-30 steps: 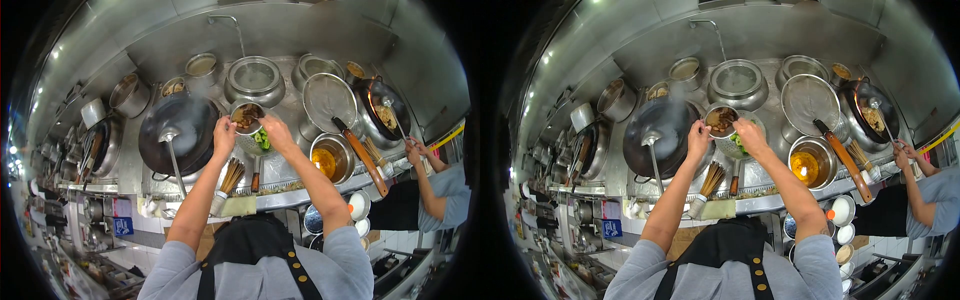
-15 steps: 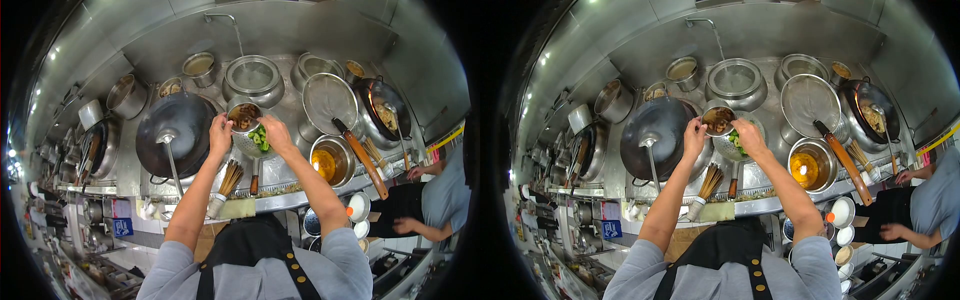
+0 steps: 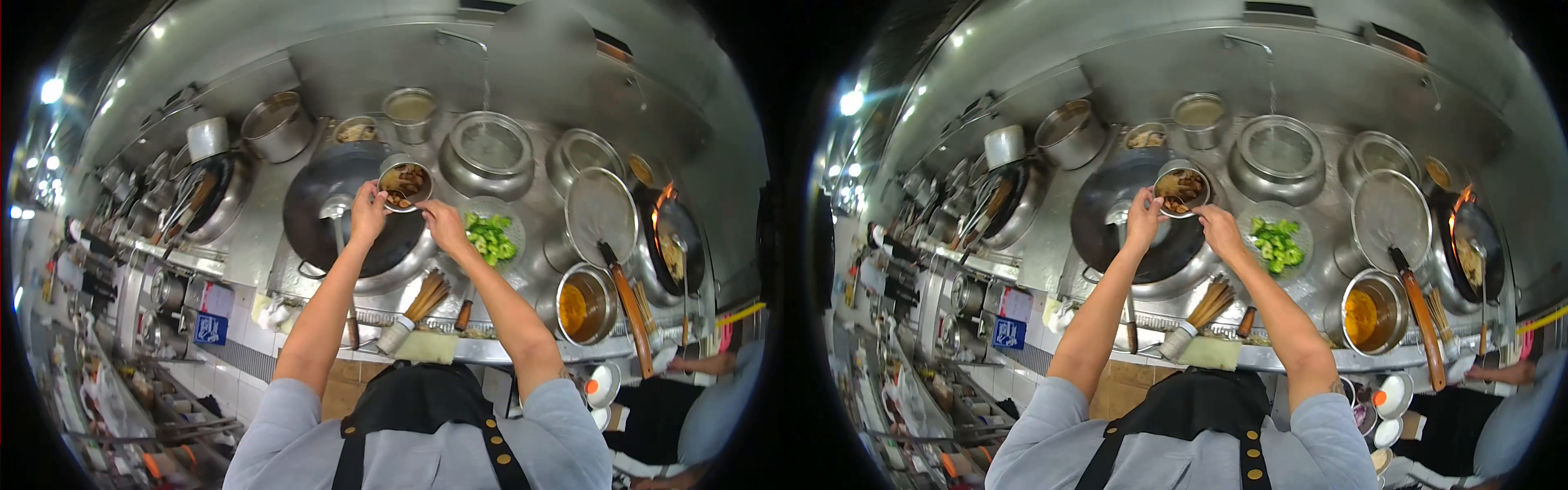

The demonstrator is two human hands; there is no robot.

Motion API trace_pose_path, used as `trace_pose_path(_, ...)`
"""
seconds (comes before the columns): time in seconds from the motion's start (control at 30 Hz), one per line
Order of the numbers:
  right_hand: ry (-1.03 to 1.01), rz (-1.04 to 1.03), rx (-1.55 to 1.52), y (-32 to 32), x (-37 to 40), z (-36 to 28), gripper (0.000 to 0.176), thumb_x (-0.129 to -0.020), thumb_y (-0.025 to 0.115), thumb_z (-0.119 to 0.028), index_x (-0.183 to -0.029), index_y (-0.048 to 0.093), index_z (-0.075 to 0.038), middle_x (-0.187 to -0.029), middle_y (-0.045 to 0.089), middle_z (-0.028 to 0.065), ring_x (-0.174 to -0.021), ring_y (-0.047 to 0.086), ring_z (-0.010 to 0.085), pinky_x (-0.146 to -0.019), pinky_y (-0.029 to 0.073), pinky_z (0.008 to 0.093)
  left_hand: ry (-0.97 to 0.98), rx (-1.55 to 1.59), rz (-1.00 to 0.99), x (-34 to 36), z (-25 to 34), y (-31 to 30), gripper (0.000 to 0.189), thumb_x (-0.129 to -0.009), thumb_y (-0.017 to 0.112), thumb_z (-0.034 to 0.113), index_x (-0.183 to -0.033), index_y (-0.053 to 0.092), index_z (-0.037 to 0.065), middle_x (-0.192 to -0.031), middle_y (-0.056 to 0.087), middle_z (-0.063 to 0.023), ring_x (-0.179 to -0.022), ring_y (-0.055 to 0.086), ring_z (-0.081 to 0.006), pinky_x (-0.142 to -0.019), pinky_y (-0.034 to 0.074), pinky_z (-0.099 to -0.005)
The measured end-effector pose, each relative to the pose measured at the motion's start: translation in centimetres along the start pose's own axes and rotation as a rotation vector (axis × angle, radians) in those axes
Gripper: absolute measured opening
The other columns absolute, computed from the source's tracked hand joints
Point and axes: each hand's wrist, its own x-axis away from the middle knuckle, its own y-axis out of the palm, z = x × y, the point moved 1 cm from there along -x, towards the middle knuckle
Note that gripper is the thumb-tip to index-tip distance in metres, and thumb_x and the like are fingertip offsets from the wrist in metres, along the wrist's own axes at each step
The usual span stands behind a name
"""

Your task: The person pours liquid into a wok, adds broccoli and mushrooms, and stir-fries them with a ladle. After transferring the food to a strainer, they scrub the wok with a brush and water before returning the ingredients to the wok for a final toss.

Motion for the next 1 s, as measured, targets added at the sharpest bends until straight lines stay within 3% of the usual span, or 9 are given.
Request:
trace_pose_path(0.07,-0.022,-0.022,-0.027,2.6,-0.5,-0.5,0.02,-0.081,0.056,0.004,-0.1,0.065,0.001,-0.092,0.064,0.019,-0.084,0.062,0.0388,-0.075,0.048,0.0446,-0.006,-0.072,0.055,-1.5,-0.4,-3.2,0.018,-0.09,0.057,0.006,-0.081,0.043,0.0,-0.125,0.054,-0.0191,-0.101,0.061,-0.0296,-0.067,0.06,-0.0366)
trace_pose_path(0.1,-0.081,-0.01,0.024,3.6,-0.6,-1.1,0.02,-0.082,0.055,0.004,-0.1,0.064,0.001,-0.091,0.063,0.0186,-0.083,0.062,0.0386,-0.074,0.049,0.044,0.226,-0.328,0.146,-2.6,-0.5,-5.0,0.014,-0.087,0.059,0.006,-0.084,0.046,0.0,-0.123,0.056,-0.0218,-0.103,0.06,-0.037,-0.081,0.052,-0.043)
trace_pose_path(0.23,-0.204,0.037,0.171,6.6,-1.4,-2.5,0.02,-0.082,0.052,0.006,-0.098,0.064,0.001,-0.09,0.062,0.0183,-0.082,0.062,0.0386,-0.071,0.051,0.0423,0.389,-0.599,0.241,-4.0,-0.3,-10.6,0.016,-0.084,0.061,0.004,-0.082,0.047,-0.003,-0.116,0.057,-0.0253,-0.106,0.056,-0.0411,-0.091,0.043,-0.0436)
trace_pose_path(0.37,-0.067,0.131,0.138,5.5,-2.0,-6.9,0.017,-0.084,0.054,0.004,-0.096,0.065,0.002,-0.088,0.064,0.0189,-0.082,0.063,0.0376,-0.072,0.051,0.0427,0.346,-0.682,0.208,-3.4,0.6,-11.8,0.018,-0.086,0.061,0.006,-0.085,0.045,-0.003,-0.105,0.061,-0.0195,-0.092,0.063,-0.0355,-0.08,0.05,-0.0416)
trace_pose_path(0.47,0.198,0.1,-0.007,3.8,-1.9,-8.3,0.018,-0.087,0.058,-0.007,-0.101,0.065,0.001,-0.093,0.066,0.0198,-0.082,0.064,0.0366,-0.075,0.05,0.0433,0.004,-0.353,-0.07,-2.4,0.3,-9.2,0.017,-0.087,0.06,0.008,-0.083,0.046,0.0,-0.086,0.058,-0.0159,-0.071,0.065,-0.0287,-0.062,0.056,-0.0373)
trace_pose_path(0.6,0.159,0.509,0.204,-2.1,0.5,-11.6,0.031,-0.093,0.058,-0.018,-0.121,0.057,-0.003,-0.091,0.066,0.017,-0.075,0.063,0.0299,-0.072,0.051,0.0393,-0.357,0.087,-0.308,0.8,0.3,-4.2,0.024,-0.09,0.057,0.01,-0.076,0.039,0.004,-0.071,0.049,-0.0056,-0.063,0.06,-0.015,-0.053,0.061,-0.0326)
trace_pose_path(0.73,0.41,0.787,-0.031,-7.1,11.8,-11.1,0.029,-0.096,0.055,-0.024,-0.117,0.057,-0.004,-0.09,0.064,0.0093,-0.073,0.062,0.0182,-0.061,0.052,0.0345,-0.31,0.116,-0.531,6.7,1.6,1.0,0.012,-0.091,0.055,0.011,-0.084,0.046,0.006,-0.078,0.053,-0.0049,-0.066,0.063,-0.0158,-0.056,0.06,-0.0305)
trace_pose_path(0.87,0.756,0.673,-0.424,-9.2,26.7,-11.8,0.037,-0.098,0.049,-0.039,-0.112,0.056,-0.006,-0.092,0.06,0.0058,-0.069,0.062,0.0157,-0.045,0.051,0.028,-0.293,0.116,-0.84,16.1,3.8,6.8,0.019,-0.092,0.055,0.01,-0.08,0.042,0.005,-0.082,0.057,-0.0094,-0.064,0.065,-0.0205,-0.053,0.06,-0.031)
trace_pose_path(1.0,0.972,0.706,-0.282,-12.7,37.5,-17.0,0.039,-0.093,0.059,-0.039,-0.1,0.055,-0.001,-0.091,0.059,0.0099,-0.066,0.065,0.0168,-0.042,0.054,0.0299,-0.155,-0.053,-1.135,27.7,7.7,11.8,0.01,-0.09,0.056,0.011,-0.085,0.051,0.004,-0.084,0.058,-0.0069,-0.069,0.062,-0.0151,-0.052,0.059,-0.0299)
